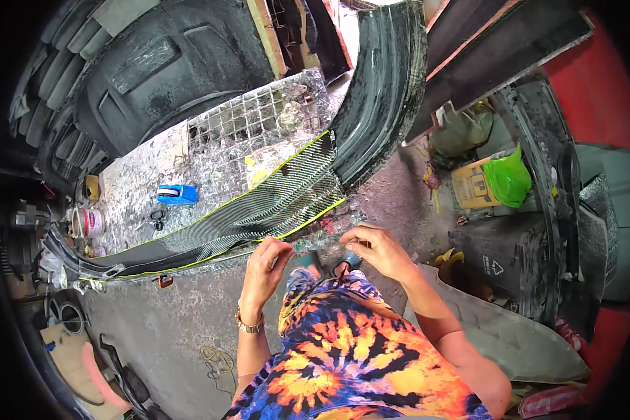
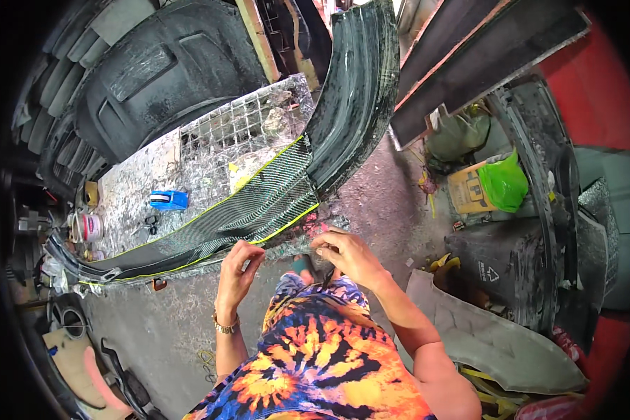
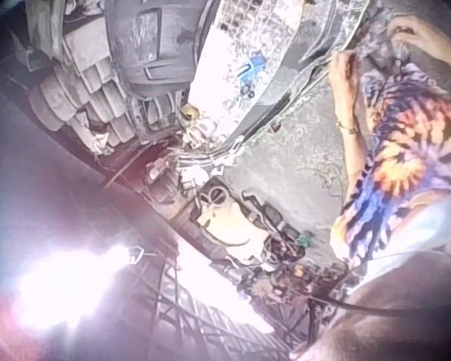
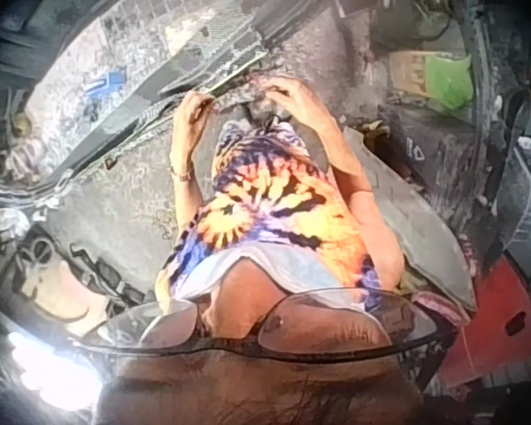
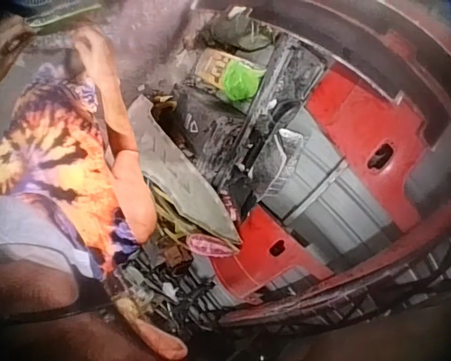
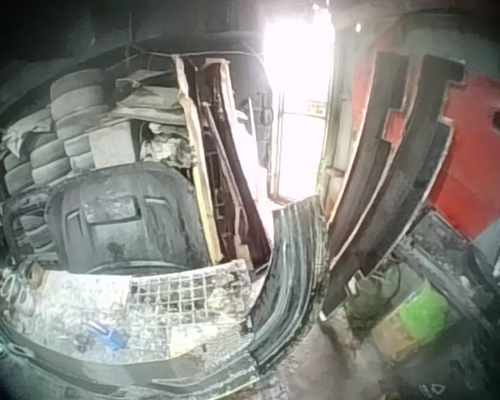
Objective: The person positions and smooths a carbon fiber sheet onto a curved mold by hand, pressing the fabric along the surface and edges.
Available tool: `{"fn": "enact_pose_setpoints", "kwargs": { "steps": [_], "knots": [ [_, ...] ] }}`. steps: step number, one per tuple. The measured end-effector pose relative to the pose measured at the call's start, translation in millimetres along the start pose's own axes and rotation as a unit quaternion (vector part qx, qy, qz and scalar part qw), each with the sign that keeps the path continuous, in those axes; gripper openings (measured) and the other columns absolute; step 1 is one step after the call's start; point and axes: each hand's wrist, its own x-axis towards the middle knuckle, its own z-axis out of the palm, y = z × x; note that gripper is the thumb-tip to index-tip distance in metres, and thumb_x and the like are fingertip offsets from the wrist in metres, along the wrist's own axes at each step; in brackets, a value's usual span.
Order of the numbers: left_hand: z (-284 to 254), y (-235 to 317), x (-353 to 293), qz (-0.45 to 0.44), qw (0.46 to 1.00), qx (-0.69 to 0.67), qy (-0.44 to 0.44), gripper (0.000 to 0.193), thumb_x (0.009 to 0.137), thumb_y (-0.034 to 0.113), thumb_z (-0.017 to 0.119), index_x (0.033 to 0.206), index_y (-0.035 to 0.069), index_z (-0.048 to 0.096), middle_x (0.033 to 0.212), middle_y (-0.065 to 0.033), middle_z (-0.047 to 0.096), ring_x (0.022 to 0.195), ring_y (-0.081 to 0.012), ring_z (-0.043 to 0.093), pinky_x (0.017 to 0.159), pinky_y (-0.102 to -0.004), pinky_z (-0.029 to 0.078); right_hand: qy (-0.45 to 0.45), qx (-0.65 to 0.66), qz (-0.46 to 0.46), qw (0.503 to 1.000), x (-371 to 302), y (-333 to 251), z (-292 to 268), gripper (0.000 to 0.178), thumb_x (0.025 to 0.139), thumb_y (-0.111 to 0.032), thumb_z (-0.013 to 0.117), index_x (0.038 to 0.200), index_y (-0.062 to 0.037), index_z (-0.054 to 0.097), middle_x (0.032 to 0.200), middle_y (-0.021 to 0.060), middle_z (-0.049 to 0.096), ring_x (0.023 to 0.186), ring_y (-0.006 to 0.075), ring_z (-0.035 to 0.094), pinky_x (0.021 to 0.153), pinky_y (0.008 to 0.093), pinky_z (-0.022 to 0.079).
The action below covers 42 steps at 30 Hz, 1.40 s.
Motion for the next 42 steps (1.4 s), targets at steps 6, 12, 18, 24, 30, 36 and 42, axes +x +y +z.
{"fn": "enact_pose_setpoints", "kwargs": {
  "steps": [6, 12, 18, 24, 30, 36, 42],
  "knots": [
    [-3, -1, 24, 0.01, 1.0, -0.025, -0.01, 0.016, 0.085, -0.002, 0.071, 0.099, 0.002, 0.065, 0.089, -0.0117, 0.062, 0.079, -0.0272, 0.064, 0.067, -0.0364, 0.051, 0.051, 0.09, 0.077, 0.992, 11, 4, -4, 0.012, 0.092, -0.007, 0.067, 0.102, -0.0014, 0.067, 0.078, -0.0008, 0.06, 0.067, 0.0072, 0.053, 0.061, 0.0274, 0.045],
    [-3, -34, 57, -0.007, 0.992, -0.118, -0.037, 0.012, 0.085, -0.003, 0.07, 0.095, 0.0, 0.063, 0.092, -0.0088, 0.062, 0.077, -0.0183, 0.061, 0.069, -0.0302, 0.05, 0.077, 0.005, 0.168, 0.983, 25, -16, -5, 0.011, 0.09, -0.008, 0.069, 0.094, 0.0008, 0.065, 0.085, 0.0073, 0.069, 0.072, 0.0125, 0.063, 0.067, 0.0296, 0.05],
    [-1, -69, 83, -0.043, 0.967, -0.243, -0.068, 0.007, 0.087, 0.001, 0.069, 0.091, -0.001, 0.063, 0.092, -0.0073, 0.061, 0.078, -0.0162, 0.06, 0.07, -0.0294, 0.05, 0.161, 0.045, 0.188, 0.968, 36, -9, 11, 0.014, 0.093, -0.008, 0.067, 0.106, -0.004, 0.07, 0.085, -0.0037, 0.064, 0.074, 0.0034, 0.053, 0.066, 0.0208, 0.044],
    [3, -83, 94, -0.066, 0.955, -0.28, -0.072, 0.007, 0.088, 0.002, 0.069, 0.094, -0.001, 0.067, 0.087, -0.0051, 0.061, 0.075, -0.0119, 0.057, 0.069, -0.0258, 0.047, 0.236, 0.09, 0.215, 0.943, 43, -2, 23, 0.015, 0.091, -0.004, 0.068, 0.106, -0.004, 0.067, 0.083, -0.0044, 0.062, 0.072, 0.0023, 0.05, 0.063, 0.0196, 0.041],
    [16, -92, 97, -0.118, 0.948, -0.29, -0.062, 0.011, 0.091, 0.001, 0.067, 0.102, 0.001, 0.064, 0.087, 0.0033, 0.054, 0.078, -0.0037, 0.051, 0.07, -0.0197, 0.041, 0.268, 0.09, 0.228, 0.932, 50, -5, 32, 0.006, 0.09, -0.006, 0.071, 0.094, -0.0055, 0.066, 0.079, -0.0058, 0.059, 0.069, 0.0016, 0.05, 0.06, 0.0193, 0.04],
    [19, -91, 107, -0.125, 0.939, -0.31, -0.077, 0.007, 0.091, 0.001, 0.068, 0.095, 0.002, 0.062, 0.088, 0.0043, 0.055, 0.078, -0.0031, 0.05, 0.068, -0.0187, 0.04, 0.301, 0.074, 0.209, 0.927, 50, -6, 35, 0.009, 0.089, -0.006, 0.071, 0.095, -0.0038, 0.065, 0.084, -0.0024, 0.062, 0.073, 0.0044, 0.054, 0.065, 0.0213, 0.044],
    [27, -90, 113, -0.146, 0.93, -0.332, -0.057, 0.01, 0.088, 0.003, 0.072, 0.088, 0.003, 0.062, 0.081, 0.005, 0.055, 0.07, -0.0022, 0.048, 0.064, -0.0194, 0.04, 0.325, 0.134, 0.203, 0.914, 55, -3, 39, 0.028, 0.088, -0.003, 0.07, 0.115, -0.0037, 0.061, 0.085, 0.0003, 0.062, 0.074, 0.0061, 0.056, 0.066, 0.0229, 0.046]
  ]
}}
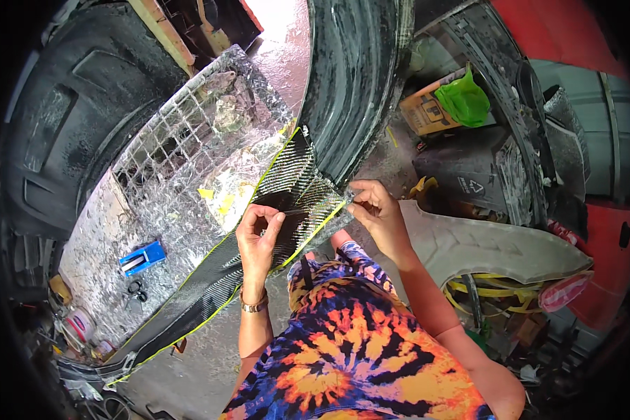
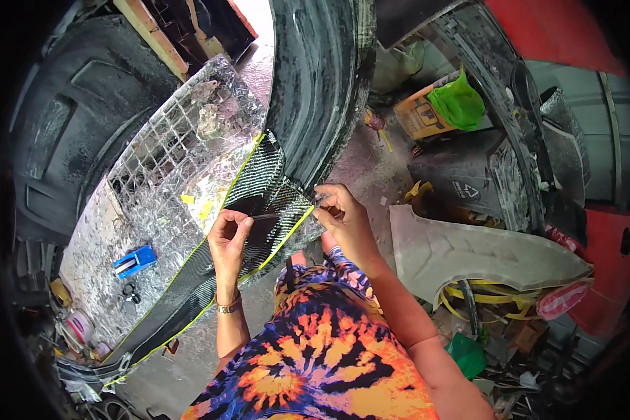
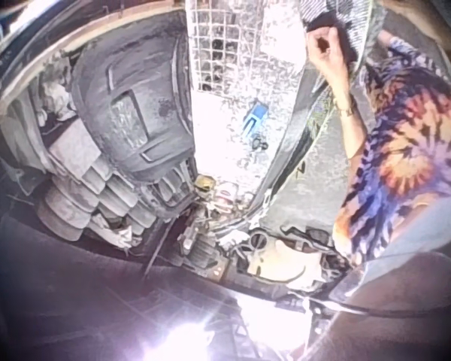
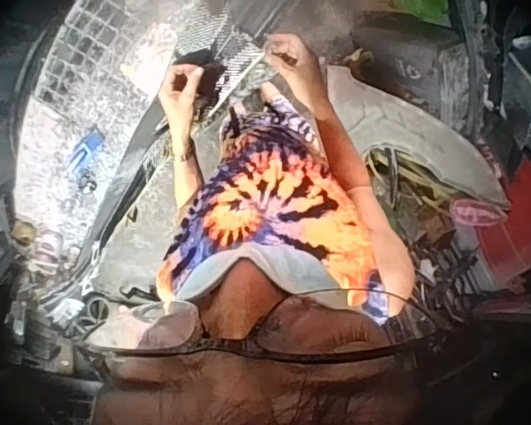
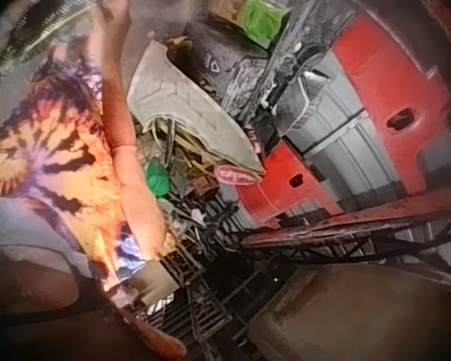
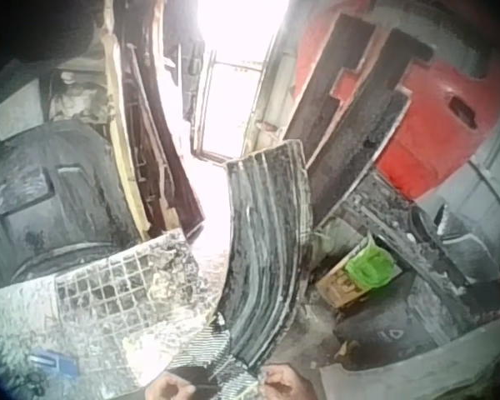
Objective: The person positions and smooths a carbon fiber sheet onto a curved mold by hand, pressing the fabric along the surface and edges.
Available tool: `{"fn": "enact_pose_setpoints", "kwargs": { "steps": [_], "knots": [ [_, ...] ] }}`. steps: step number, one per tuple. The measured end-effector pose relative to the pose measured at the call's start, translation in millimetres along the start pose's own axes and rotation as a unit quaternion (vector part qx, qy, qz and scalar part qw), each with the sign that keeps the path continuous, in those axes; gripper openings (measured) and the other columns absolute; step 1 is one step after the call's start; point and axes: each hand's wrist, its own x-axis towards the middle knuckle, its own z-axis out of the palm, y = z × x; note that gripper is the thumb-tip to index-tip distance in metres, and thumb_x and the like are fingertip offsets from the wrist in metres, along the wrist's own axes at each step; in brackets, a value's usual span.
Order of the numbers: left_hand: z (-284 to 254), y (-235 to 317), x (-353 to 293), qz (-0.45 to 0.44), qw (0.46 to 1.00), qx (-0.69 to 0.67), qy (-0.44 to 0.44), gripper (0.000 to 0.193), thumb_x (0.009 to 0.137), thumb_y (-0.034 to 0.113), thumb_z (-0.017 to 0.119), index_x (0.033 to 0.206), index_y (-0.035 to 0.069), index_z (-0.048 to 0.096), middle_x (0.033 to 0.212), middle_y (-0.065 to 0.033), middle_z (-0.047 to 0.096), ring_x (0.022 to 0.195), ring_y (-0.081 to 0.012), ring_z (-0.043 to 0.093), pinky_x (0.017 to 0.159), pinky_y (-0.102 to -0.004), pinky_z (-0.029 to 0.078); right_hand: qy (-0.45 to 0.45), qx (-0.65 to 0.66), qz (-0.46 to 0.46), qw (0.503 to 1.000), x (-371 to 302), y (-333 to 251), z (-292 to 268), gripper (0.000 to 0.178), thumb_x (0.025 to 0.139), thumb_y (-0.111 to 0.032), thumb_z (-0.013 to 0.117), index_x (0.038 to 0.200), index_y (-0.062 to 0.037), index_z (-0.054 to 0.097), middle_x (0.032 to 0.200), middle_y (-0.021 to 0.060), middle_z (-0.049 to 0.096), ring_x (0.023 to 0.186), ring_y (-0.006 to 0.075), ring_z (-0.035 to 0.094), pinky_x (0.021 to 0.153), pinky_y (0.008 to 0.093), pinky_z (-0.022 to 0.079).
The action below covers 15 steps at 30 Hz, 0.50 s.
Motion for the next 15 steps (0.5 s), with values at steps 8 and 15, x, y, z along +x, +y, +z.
{"fn": "enact_pose_setpoints", "kwargs": {
  "steps": [8, 15],
  "knots": [
    [9, -8, 5, 0.027, 0.997, 0.062, 0.034, 0.017, 0.085, 0.004, 0.077, 0.084, 0.003, 0.06, 0.074, 0.0041, 0.053, 0.065, -0.0035, 0.045, 0.058, -0.0207, 0.037, 0.021, -0.029, -0.006, 0.999, 3, 5, 8, 0.034, 0.087, -0.003, 0.072, 0.118, -0.0046, 0.06, 0.08, -0.0004, 0.059, 0.068, 0.0054, 0.052, 0.064, 0.0234, 0.045],
    [11, -4, 3, 0.066, 0.985, 0.145, 0.062, 0.02, 0.083, 0.005, 0.078, 0.083, 0.001, 0.059, 0.073, -0.0009, 0.052, 0.062, -0.0089, 0.046, 0.058, -0.0249, 0.04, 0.039, -0.093, -0.027, 0.995, 5, -1, 14, 0.033, 0.085, -0.005, 0.073, 0.115, -0.004, 0.06, 0.076, 0.0017, 0.059, 0.065, 0.0086, 0.054, 0.062, 0.0259, 0.046]
  ]
}}
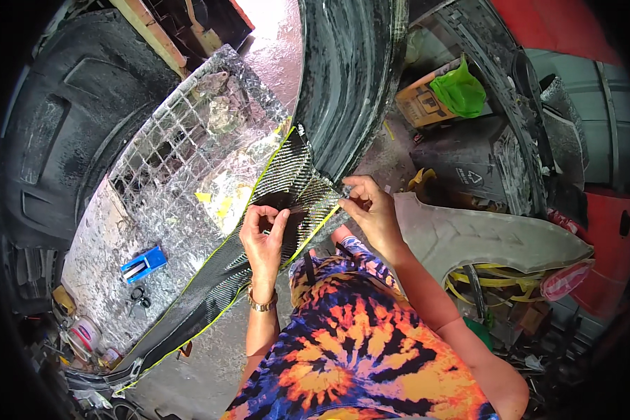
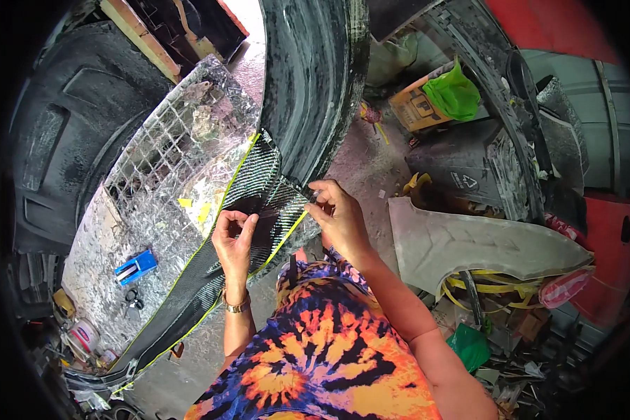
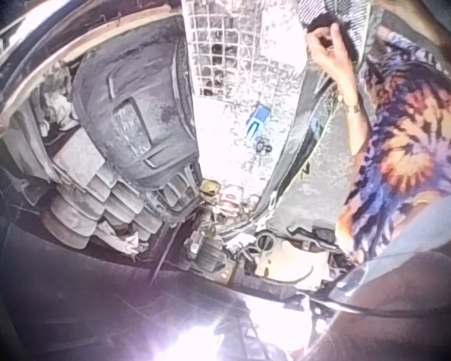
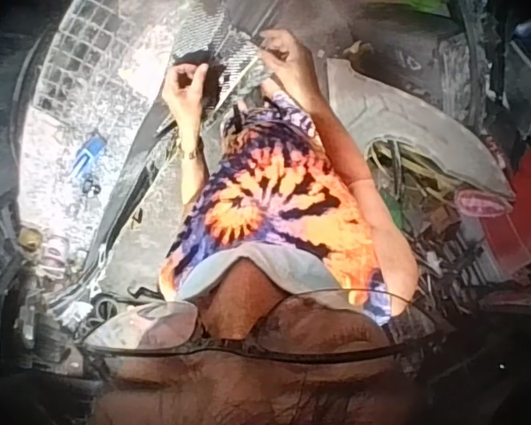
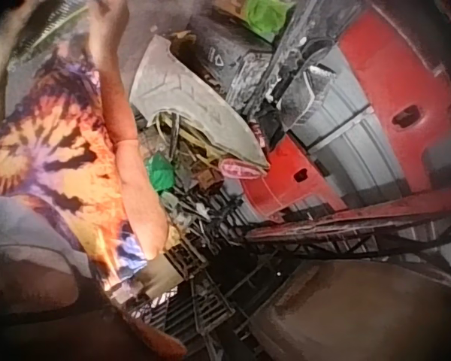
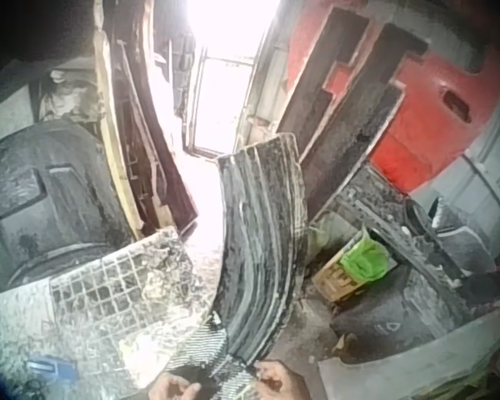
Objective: The person positions and smooths a carbon fiber sheet onto a curved mold by hand, pressing the fabric along the surface and edges.
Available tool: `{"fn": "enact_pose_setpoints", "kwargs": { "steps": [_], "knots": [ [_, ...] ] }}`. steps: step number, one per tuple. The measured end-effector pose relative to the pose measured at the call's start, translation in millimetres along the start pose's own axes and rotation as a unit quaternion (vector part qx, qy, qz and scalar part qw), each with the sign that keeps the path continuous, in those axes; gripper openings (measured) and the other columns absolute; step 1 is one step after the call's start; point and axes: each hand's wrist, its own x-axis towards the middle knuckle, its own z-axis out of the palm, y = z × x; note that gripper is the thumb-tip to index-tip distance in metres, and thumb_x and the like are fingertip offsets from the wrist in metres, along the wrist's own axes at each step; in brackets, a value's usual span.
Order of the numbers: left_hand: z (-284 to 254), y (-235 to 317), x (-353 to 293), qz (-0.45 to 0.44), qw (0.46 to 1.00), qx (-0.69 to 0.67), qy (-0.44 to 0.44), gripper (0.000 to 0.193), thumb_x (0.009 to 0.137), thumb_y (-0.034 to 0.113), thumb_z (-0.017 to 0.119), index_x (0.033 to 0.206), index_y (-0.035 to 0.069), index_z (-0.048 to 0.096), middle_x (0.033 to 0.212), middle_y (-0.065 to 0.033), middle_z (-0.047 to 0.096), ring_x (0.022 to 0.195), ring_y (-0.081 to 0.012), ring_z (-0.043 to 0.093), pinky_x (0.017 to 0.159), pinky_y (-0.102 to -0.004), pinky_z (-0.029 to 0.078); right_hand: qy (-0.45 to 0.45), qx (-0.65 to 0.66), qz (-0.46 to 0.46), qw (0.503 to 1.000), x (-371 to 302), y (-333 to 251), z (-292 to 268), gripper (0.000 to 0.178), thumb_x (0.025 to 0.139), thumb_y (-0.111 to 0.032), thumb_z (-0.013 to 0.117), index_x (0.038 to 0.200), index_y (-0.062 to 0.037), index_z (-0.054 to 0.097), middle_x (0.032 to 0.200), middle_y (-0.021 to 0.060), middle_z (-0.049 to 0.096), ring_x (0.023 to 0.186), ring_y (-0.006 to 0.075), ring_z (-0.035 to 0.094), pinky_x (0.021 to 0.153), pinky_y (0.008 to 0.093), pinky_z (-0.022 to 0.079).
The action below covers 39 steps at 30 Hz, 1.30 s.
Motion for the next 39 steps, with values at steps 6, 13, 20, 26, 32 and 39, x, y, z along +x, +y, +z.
{"fn": "enact_pose_setpoints", "kwargs": {
  "steps": [6, 13, 20, 26, 32, 39],
  "knots": [
    [4, 8, -3, 0.035, 0.998, 0.038, 0.025, 0.024, 0.081, 0.007, 0.079, 0.084, 0.001, 0.056, 0.074, -0.0037, 0.051, 0.059, -0.0122, 0.047, 0.056, -0.0275, 0.041, -0.004, -0.05, -0.01, 0.999, 1, -2, 2, 0.034, 0.084, -0.008, 0.074, 0.115, -0.0045, 0.06, 0.074, 0.0034, 0.059, 0.064, 0.0129, 0.056, 0.062, 0.0287, 0.047],
    [14, 8, -3, -0.007, 0.999, 0.013, 0.034, 0.033, 0.078, 0.01, 0.084, 0.079, 0.005, 0.051, 0.069, 0.0017, 0.048, 0.057, -0.0063, 0.042, 0.052, -0.0243, 0.035, 0.003, -0.085, -0.037, 0.996, 2, -4, 3, 0.032, 0.085, -0.008, 0.073, 0.114, -0.0053, 0.06, 0.073, 0.0039, 0.056, 0.063, 0.0141, 0.055, 0.061, 0.03, 0.046],
    [22, 12, -1, -0.005, 0.997, 0.06, 0.039, 0.037, 0.078, 0.013, 0.084, 0.077, 0.006, 0.048, 0.065, 0.0011, 0.045, 0.055, -0.0075, 0.038, 0.05, -0.0264, 0.032, 0.012, -0.1, -0.032, 0.994, 1, -6, 7, 0.036, 0.085, -0.008, 0.073, 0.118, -0.0071, 0.057, 0.075, 0.0043, 0.057, 0.064, 0.0163, 0.055, 0.062, 0.032, 0.047],
    [26, 13, 0, 0.011, 0.995, 0.093, 0.037, 0.038, 0.078, 0.015, 0.084, 0.077, 0.004, 0.048, 0.063, -0.0006, 0.044, 0.054, -0.0101, 0.039, 0.05, -0.028, 0.033, 0.021, -0.121, -0.045, 0.991, 1, -5, 8, 0.039, 0.085, -0.007, 0.073, 0.12, -0.0074, 0.057, 0.076, 0.0063, 0.057, 0.067, 0.0216, 0.058, 0.065, 0.0356, 0.048],
    [26, 14, 1, -0.015, 0.997, 0.078, 0.023, 0.038, 0.078, 0.015, 0.084, 0.078, 0.004, 0.048, 0.064, -0.0019, 0.045, 0.055, -0.0116, 0.041, 0.052, -0.0291, 0.035, 0.022, -0.128, -0.062, 0.99, 2, -4, 8, 0.04, 0.084, -0.007, 0.075, 0.12, -0.0071, 0.057, 0.077, 0.0068, 0.057, 0.068, 0.0223, 0.058, 0.064, 0.036, 0.048],
    [27, 14, 1, -0.014, 0.996, 0.083, 0.018, 0.036, 0.079, 0.013, 0.083, 0.079, 0.003, 0.048, 0.066, -0.0028, 0.046, 0.057, -0.013, 0.042, 0.053, -0.0292, 0.037, 0.019, -0.121, -0.074, 0.99, 2, -3, 8, 0.041, 0.083, -0.005, 0.074, 0.12, -0.0073, 0.057, 0.077, 0.0069, 0.057, 0.068, 0.0221, 0.058, 0.064, 0.0351, 0.048]
  ]
}}
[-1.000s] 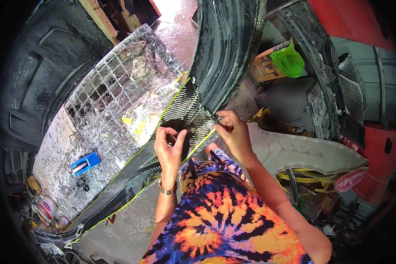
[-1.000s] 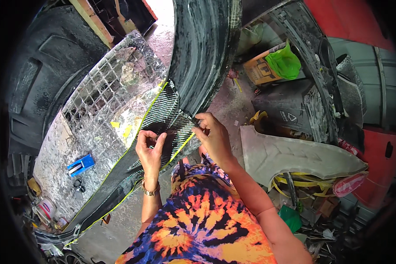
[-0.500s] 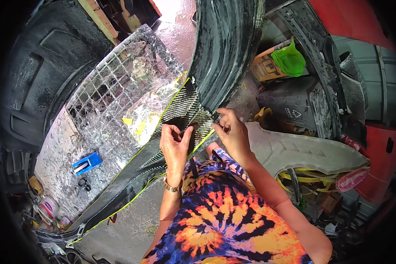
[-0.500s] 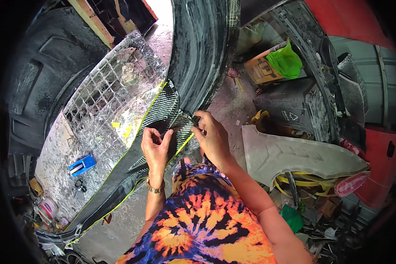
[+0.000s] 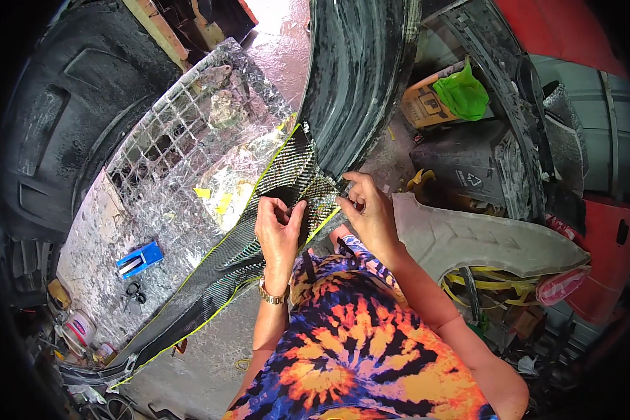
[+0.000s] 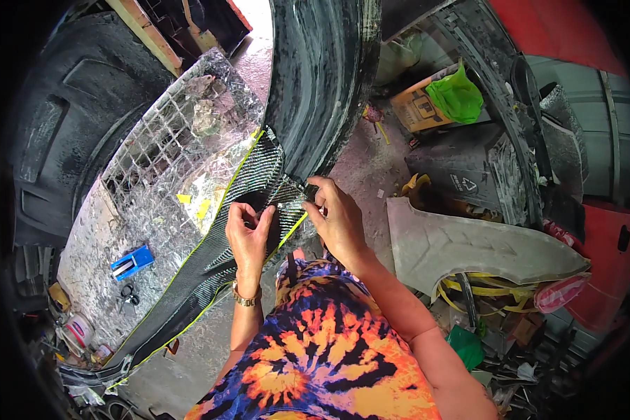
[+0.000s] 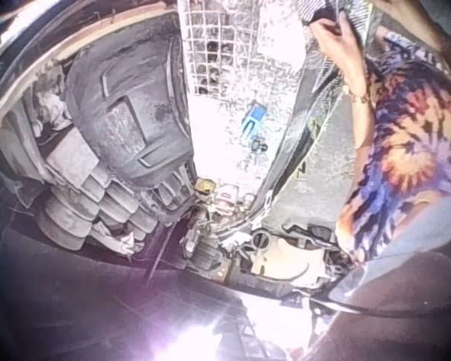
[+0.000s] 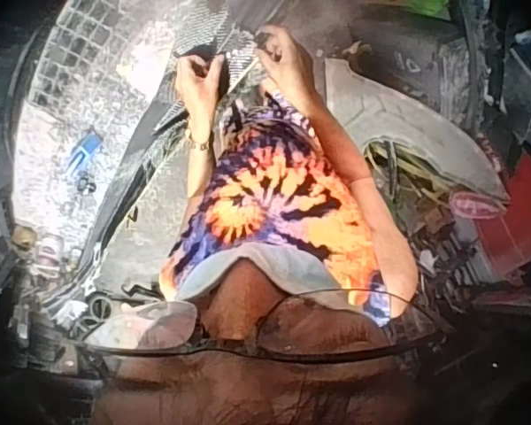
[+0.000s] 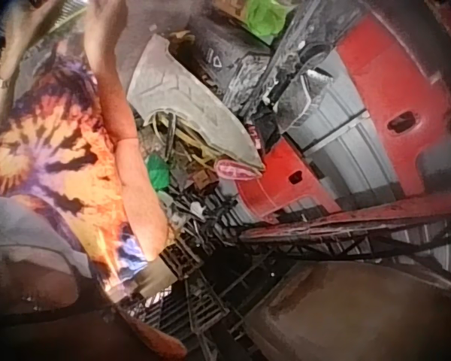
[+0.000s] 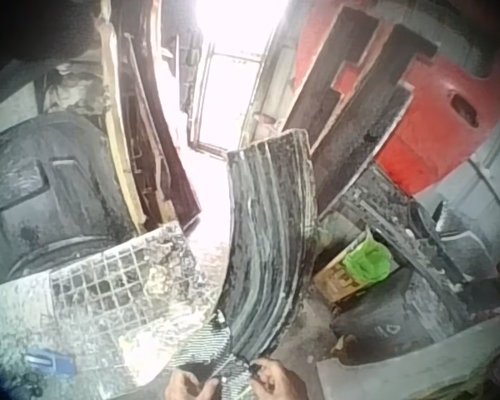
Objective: The person positions and smooths a carbon fiber sheet onto a curved mold by hand, pressing the fabric along the surface and edges.
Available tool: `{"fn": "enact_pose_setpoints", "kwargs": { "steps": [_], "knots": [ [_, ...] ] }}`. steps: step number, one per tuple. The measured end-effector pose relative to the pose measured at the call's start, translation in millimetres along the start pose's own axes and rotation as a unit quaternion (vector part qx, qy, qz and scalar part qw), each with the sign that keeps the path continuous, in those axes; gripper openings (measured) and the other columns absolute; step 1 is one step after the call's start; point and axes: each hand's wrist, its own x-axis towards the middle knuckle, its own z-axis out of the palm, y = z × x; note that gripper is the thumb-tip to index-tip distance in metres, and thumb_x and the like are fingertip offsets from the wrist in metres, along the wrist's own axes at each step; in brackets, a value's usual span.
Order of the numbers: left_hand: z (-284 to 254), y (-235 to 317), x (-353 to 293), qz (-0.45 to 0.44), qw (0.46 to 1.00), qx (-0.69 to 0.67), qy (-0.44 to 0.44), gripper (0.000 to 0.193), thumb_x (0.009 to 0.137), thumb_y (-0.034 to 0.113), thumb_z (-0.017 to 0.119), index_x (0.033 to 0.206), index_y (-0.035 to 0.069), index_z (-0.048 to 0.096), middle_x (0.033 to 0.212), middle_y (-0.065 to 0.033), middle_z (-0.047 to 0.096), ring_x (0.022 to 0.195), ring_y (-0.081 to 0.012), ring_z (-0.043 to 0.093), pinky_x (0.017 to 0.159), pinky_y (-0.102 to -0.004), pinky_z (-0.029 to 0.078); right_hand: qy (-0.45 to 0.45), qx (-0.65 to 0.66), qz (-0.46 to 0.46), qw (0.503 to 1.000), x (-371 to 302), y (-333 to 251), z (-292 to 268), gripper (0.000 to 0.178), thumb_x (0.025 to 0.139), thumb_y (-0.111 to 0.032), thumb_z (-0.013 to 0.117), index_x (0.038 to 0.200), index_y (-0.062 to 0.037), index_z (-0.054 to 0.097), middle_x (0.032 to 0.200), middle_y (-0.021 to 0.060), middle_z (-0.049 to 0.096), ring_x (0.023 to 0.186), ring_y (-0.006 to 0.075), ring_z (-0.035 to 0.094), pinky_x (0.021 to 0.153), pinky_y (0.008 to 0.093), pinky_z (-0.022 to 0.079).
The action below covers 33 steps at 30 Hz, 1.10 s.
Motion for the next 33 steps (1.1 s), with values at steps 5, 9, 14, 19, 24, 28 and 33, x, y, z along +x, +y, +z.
{"fn": "enact_pose_setpoints", "kwargs": {
  "steps": [5, 9, 14, 19, 24, 28, 33],
  "knots": [
    [0.2, -1.8, -0.3, 0.001, 1.0, -0.001, 0.0, 0.036, 0.08, 0.012, 0.082, 0.08, 0.003, 0.048, 0.066, -0.003, 0.046, 0.057, -0.0131, 0.042, 0.054, -0.0292, 0.037, 0.001, -0.007, -0.004, 1.0, -0.5, 0.3, 0.1, 0.041, 0.084, -0.007, 0.074, 0.121, -0.0076, 0.057, 0.077, 0.0072, 0.058, 0.067, 0.0223, 0.058, 0.063, 0.0353, 0.048],
    [0.9, -6.1, -1.4, 0.026, 1.0, 0.008, -0.007, 0.032, 0.082, 0.011, 0.08, 0.084, 0.002, 0.05, 0.071, -0.0058, 0.047, 0.054, -0.0158, 0.045, 0.052, -0.0316, 0.039, -0.011, -0.008, 0.013, 1.0, 0.1, -0.2, -0.9, 0.04, 0.086, -0.009, 0.073, 0.122, -0.0074, 0.056, 0.078, 0.008, 0.058, 0.065, 0.0232, 0.059, 0.063, 0.0364, 0.048],
    [2.3, -4.7, -0.8, 0.026, 1.0, 0.007, -0.006, 0.031, 0.082, 0.01, 0.08, 0.084, 0.002, 0.05, 0.072, -0.006, 0.047, 0.054, -0.0158, 0.045, 0.052, -0.0323, 0.04, -0.011, -0.018, 0.012, 1.0, 0.0, 0.7, -0.2, 0.041, 0.086, -0.01, 0.073, 0.123, -0.0074, 0.056, 0.078, 0.0081, 0.058, 0.066, 0.0237, 0.059, 0.063, 0.037, 0.048],
    [2.8, -5.7, -1.7, 0.012, 1.0, 0.014, -0.012, 0.032, 0.082, 0.012, 0.08, 0.088, 0.002, 0.05, 0.073, -0.0077, 0.049, 0.055, -0.0182, 0.048, 0.053, -0.0339, 0.042, -0.007, -0.036, 0.003, 0.999, 1.5, 1.6, 2.4, 0.042, 0.085, -0.01, 0.074, 0.123, -0.0077, 0.057, 0.078, 0.0078, 0.057, 0.07, 0.0247, 0.059, 0.067, 0.038, 0.048],
    [4.1, -3.1, -1.5, -0.01, 0.999, 0.026, -0.018, 0.036, 0.082, 0.017, 0.08, 0.094, 0.002, 0.05, 0.075, -0.0096, 0.052, 0.057, -0.0226, 0.052, 0.054, -0.0368, 0.044, -0.015, -0.043, 0.017, 0.999, 2.1, -0.5, 2.2, 0.043, 0.084, -0.011, 0.074, 0.123, -0.0081, 0.057, 0.077, 0.0076, 0.057, 0.071, 0.0256, 0.059, 0.067, 0.0388, 0.048],
    [4.4, 1.0, -1.3, 0.002, 1.0, 0.028, -0.012, 0.039, 0.082, 0.019, 0.081, 0.097, 0.002, 0.049, 0.077, -0.0114, 0.053, 0.06, -0.0264, 0.053, 0.056, -0.0386, 0.045, -0.019, -0.053, 0.021, 0.998, 2.4, 1.5, 3.0, 0.043, 0.084, -0.013, 0.075, 0.123, -0.0094, 0.057, 0.078, 0.007, 0.058, 0.073, 0.0264, 0.06, 0.069, 0.0395, 0.048],
    [5.6, 0.1, -2.2, 0.01, 0.999, 0.037, -0.01, 0.041, 0.082, 0.02, 0.081, 0.1, 0.002, 0.049, 0.079, -0.0135, 0.055, 0.063, -0.0297, 0.057, 0.058, -0.0406, 0.047, -0.013, -0.108, -0.014, 0.994, 2.9, 5.9, 4.8, 0.045, 0.083, -0.015, 0.076, 0.124, -0.0111, 0.057, 0.081, 0.0066, 0.059, 0.076, 0.0264, 0.061, 0.073, 0.0403, 0.047]
  ]
}}
